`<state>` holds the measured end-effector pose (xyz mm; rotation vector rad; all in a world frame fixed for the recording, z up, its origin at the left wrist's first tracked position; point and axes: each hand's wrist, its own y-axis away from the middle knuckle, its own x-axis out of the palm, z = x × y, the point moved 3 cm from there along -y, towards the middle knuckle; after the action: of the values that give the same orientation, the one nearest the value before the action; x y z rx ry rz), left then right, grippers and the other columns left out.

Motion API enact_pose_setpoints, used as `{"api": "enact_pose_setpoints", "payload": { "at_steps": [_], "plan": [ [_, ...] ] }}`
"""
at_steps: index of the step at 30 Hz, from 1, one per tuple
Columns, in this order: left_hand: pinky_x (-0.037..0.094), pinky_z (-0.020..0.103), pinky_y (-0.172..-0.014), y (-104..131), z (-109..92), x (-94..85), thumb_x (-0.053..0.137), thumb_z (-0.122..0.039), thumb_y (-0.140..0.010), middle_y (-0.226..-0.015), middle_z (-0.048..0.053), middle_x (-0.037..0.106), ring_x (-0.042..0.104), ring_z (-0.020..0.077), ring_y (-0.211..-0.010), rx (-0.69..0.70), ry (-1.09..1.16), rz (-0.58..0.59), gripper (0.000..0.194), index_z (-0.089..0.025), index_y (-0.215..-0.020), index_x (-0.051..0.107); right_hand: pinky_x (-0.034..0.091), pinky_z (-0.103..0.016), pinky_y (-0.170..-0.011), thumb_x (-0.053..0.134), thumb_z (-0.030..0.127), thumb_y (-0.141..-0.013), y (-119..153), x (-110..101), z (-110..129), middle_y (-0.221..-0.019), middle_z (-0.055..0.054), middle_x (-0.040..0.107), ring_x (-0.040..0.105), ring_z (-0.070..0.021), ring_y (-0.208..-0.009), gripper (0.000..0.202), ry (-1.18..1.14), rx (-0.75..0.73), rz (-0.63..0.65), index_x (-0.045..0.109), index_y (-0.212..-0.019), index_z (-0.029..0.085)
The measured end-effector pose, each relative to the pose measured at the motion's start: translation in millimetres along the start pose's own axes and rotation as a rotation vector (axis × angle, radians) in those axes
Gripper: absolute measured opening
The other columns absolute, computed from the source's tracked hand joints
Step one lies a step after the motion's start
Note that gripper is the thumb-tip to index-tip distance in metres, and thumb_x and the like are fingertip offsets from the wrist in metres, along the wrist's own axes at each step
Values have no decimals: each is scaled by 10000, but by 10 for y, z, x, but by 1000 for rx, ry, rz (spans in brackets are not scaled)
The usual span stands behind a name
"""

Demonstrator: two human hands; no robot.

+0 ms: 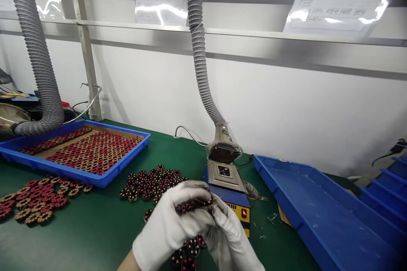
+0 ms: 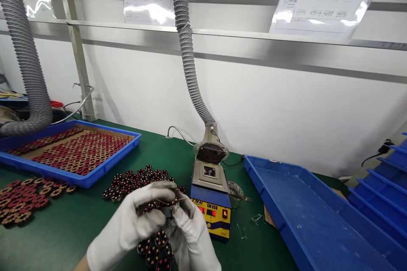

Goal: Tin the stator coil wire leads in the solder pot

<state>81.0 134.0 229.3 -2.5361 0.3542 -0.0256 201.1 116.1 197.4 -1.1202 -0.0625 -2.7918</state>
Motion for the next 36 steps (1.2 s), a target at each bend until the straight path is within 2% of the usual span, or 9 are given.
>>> {"api": "enact_pose_setpoints", "payload": {
  "at_steps": [3,7,13,17,21,26,29,31,36],
  "plan": [
    [462,200,-820,9,-32,-19,572,-105,-696,-888,22,650,572,170,-912,100,9,-61,171,-211,-774,680,436,-269,-873,769,222,-615,22,2,-15,-949,-56,693,627,-150,-867,299,-5,-36,-54,682,-898,182],
    [474,173,-779,41,-50,-120,532,-121,-769,-864,7,649,592,141,-857,42,-19,-250,159,-213,-757,661,478,-351,-812,741,282,-646,22,-49,-16,-920,-65,703,644,-188,-815,290,-114,47,-1,677,-914,191],
    [413,253,-936,32,-62,19,673,-34,-629,-1148,-10,550,510,172,-1051,103,-265,37,520,-296,-1067,572,501,-295,-743,724,313,-666,17,-22,-17,-923,-26,709,638,-159,-826,198,-297,117,89,686,-840,225],
    [458,273,-874,16,-24,22,772,-221,-650,-1074,22,599,544,190,-991,218,-236,41,389,-271,-1001,613,506,-250,-660,699,300,-702,29,12,-39,-923,-38,714,647,-128,-740,195,-294,144,107,684,-880,221],
    [462,272,-871,-3,-34,-23,782,-228,-637,-1093,28,595,558,188,-977,249,-209,99,433,-272,-1030,606,505,-236,-671,685,279,-723,38,13,-40,-963,-45,707,646,-119,-777,164,-306,152,129,687,-881,233],
    [460,240,-850,-16,22,-71,595,-169,-776,-958,24,643,578,166,-925,147,-113,12,138,-220,-888,658,522,-279,-643,701,320,-699,30,66,-76,-870,-40,713,661,-160,-733,213,-192,161,98,678,-872,199],
    [464,265,-854,-4,41,-99,519,-167,-803,-874,47,656,573,191,-944,64,-30,-100,138,-172,-774,653,522,-281,-644,708,315,-692,23,97,-103,-886,-48,710,663,-166,-728,234,-147,145,84,677,-885,187],
    [469,276,-859,-1,3,-105,546,-175,-789,-927,60,651,579,199,-948,10,7,-104,114,-165,-823,654,521,-276,-646,693,312,-708,18,89,-113,-925,-46,707,661,-167,-762,220,-193,137,78,679,-901,207],
    [456,237,-878,-19,-137,-57,759,-50,-538,-1077,28,610,558,200,-998,16,-67,87,499,-252,-981,650,518,-315,-721,671,348,-723,30,85,-98,-978,-55,697,644,-174,-835,198,-289,153,140,692,-888,241]
  ]
}}
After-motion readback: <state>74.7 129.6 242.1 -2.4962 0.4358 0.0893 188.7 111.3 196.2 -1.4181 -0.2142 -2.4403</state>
